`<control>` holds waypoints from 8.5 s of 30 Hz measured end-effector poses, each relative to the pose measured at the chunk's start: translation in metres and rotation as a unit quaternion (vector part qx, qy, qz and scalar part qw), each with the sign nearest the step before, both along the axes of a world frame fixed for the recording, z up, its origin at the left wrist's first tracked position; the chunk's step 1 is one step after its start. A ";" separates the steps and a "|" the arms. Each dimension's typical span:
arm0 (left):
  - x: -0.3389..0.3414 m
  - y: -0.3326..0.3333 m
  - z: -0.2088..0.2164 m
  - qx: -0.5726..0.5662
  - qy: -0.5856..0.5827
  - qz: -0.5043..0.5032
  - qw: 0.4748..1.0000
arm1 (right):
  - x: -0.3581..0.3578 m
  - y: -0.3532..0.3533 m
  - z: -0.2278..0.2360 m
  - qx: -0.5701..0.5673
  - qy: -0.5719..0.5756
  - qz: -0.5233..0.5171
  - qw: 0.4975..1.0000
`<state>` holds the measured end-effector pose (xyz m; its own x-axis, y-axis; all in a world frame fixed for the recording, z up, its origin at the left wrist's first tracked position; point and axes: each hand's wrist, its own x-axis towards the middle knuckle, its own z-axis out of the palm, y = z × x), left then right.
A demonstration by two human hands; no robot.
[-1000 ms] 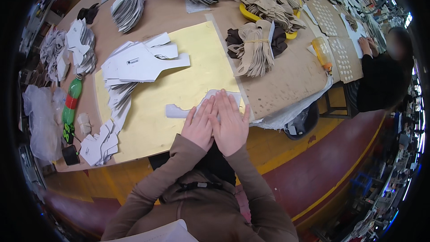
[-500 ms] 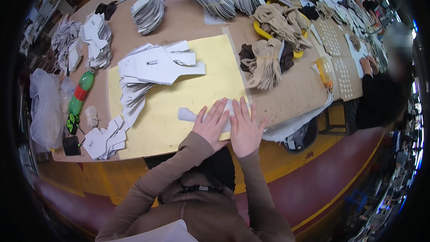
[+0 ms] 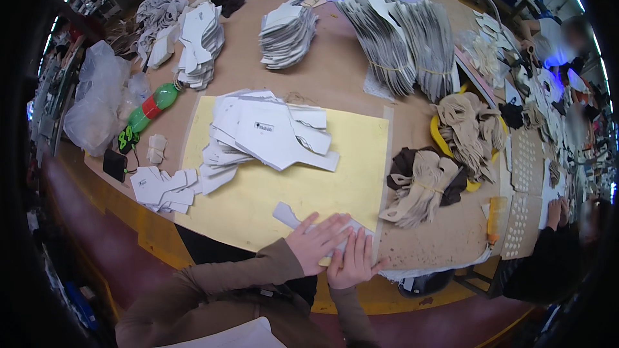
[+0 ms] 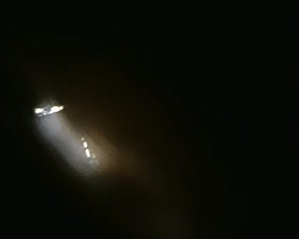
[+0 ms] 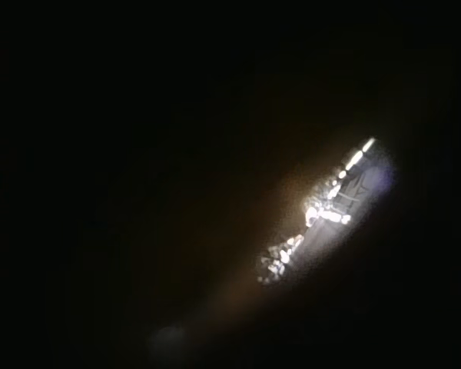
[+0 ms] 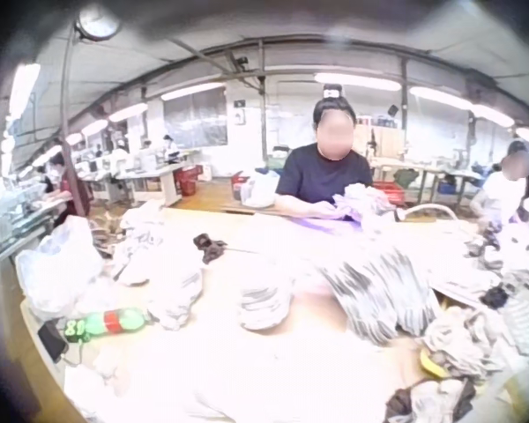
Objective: The person repeatedly picks up white paper cutouts from a pile, folds them in half, and places them into a separate stack. The hands handle each piece one at a time, folding and stacking them on the table.
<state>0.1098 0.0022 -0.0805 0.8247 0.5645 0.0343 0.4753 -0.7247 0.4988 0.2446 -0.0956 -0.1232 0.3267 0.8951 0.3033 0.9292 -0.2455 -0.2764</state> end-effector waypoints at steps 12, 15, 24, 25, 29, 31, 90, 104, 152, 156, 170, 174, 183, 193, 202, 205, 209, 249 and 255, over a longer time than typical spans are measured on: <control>0.004 -0.013 -0.019 -0.001 -0.096 0.024 0.995 | 0.006 0.000 -0.022 0.110 -0.083 0.049 0.989; 0.003 -0.018 -0.024 -0.028 -0.118 0.038 0.992 | 0.006 0.004 -0.034 0.192 -0.074 0.042 0.978; 0.003 -0.023 -0.040 0.102 -0.121 0.057 0.986 | 0.006 0.005 -0.046 0.215 -0.044 0.011 0.976; 0.005 -0.023 -0.042 0.116 -0.133 0.068 0.982 | 0.007 0.005 -0.048 0.222 -0.060 0.009 0.973; 0.005 -0.029 -0.050 0.151 -0.056 0.037 0.986 | 0.013 0.006 -0.058 0.253 -0.134 -0.016 0.958; 0.002 -0.032 -0.056 0.177 -0.089 0.040 0.979 | 0.016 0.008 -0.060 0.268 -0.131 -0.010 0.954; -0.354 0.018 -0.047 0.089 -0.341 0.641 0.682 | -0.066 0.147 0.132 0.160 0.056 0.382 0.909; -0.412 0.047 -0.044 0.216 -0.111 0.770 0.591 | -0.035 0.181 0.068 0.136 0.135 0.380 0.905; -0.163 -0.007 -0.048 0.116 -0.179 0.291 0.933 | -0.064 0.075 0.051 -0.082 0.066 0.453 0.885; -0.167 -0.008 -0.040 0.112 -0.175 0.277 0.938 | -0.047 0.072 0.050 -0.096 0.063 0.354 0.928; -0.154 -0.009 -0.029 -0.212 -0.442 0.272 0.828 | -0.051 0.064 0.050 0.037 0.239 0.299 0.923; -0.155 -0.010 -0.011 -0.407 -0.475 0.279 0.729 | -0.058 0.063 0.078 0.021 0.271 0.234 0.933; -0.159 -0.013 0.033 -0.514 -0.502 0.277 0.638 | -0.058 0.057 0.115 0.086 0.331 0.187 0.921; -0.150 -0.006 0.007 -0.026 -0.227 0.333 0.915 | -0.030 0.050 0.064 0.051 0.158 0.217 0.962; -0.139 -0.012 -0.008 0.082 -0.130 0.279 0.948 | -0.030 0.047 0.042 0.016 0.036 0.307 0.951; -0.140 -0.017 -0.007 0.138 -0.128 0.259 0.947 | -0.031 0.046 0.042 0.014 0.015 0.328 0.944; -0.134 -0.019 -0.009 0.190 -0.066 0.237 0.950 | -0.031 0.045 0.043 -0.002 -0.012 0.356 0.934; -0.134 -0.011 -0.005 0.116 -0.092 0.254 0.956 | -0.047 0.030 0.051 -0.029 0.083 0.263 0.961; -0.132 -0.029 -0.009 0.089 -0.044 0.217 0.971 | -0.051 0.029 0.042 0.004 0.011 0.301 0.954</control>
